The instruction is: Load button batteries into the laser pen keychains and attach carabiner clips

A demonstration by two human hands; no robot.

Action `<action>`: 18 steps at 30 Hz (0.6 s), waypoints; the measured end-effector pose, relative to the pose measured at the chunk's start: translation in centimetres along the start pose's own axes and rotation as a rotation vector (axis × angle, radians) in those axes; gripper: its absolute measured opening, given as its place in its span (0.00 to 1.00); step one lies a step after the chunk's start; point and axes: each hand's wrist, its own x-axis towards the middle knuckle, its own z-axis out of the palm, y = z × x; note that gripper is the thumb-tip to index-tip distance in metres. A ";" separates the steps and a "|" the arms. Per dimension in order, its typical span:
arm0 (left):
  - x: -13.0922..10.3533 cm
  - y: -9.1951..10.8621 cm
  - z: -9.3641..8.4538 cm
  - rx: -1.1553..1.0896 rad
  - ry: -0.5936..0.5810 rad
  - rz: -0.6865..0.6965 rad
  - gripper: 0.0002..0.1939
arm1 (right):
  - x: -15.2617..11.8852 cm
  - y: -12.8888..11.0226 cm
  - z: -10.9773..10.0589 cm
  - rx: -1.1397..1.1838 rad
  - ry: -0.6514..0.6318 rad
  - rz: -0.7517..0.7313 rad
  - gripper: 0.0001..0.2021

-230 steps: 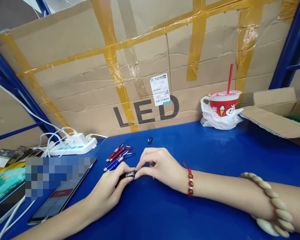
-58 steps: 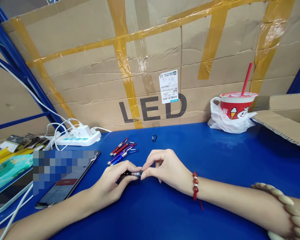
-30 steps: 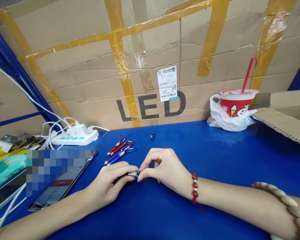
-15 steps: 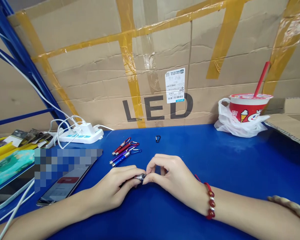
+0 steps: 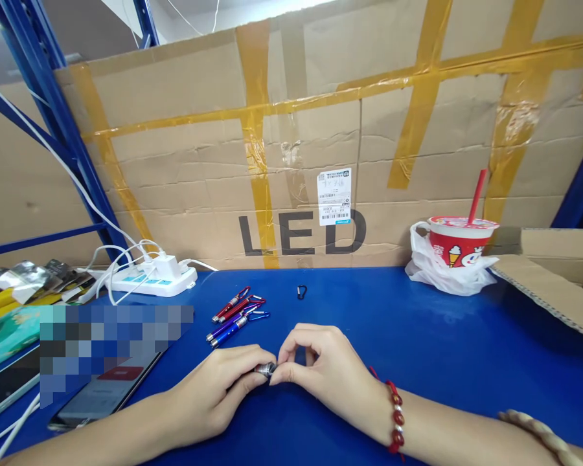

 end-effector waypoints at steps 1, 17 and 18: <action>0.0 0.0 0.0 -0.006 -0.006 -0.008 0.09 | 0.0 0.0 0.0 -0.004 -0.002 -0.002 0.10; 0.0 0.1 0.0 0.049 0.059 0.024 0.09 | 0.3 -0.1 0.2 0.127 -0.043 0.087 0.15; 0.0 0.1 0.0 0.051 0.064 0.029 0.09 | 0.3 -0.2 0.2 0.132 -0.044 0.088 0.15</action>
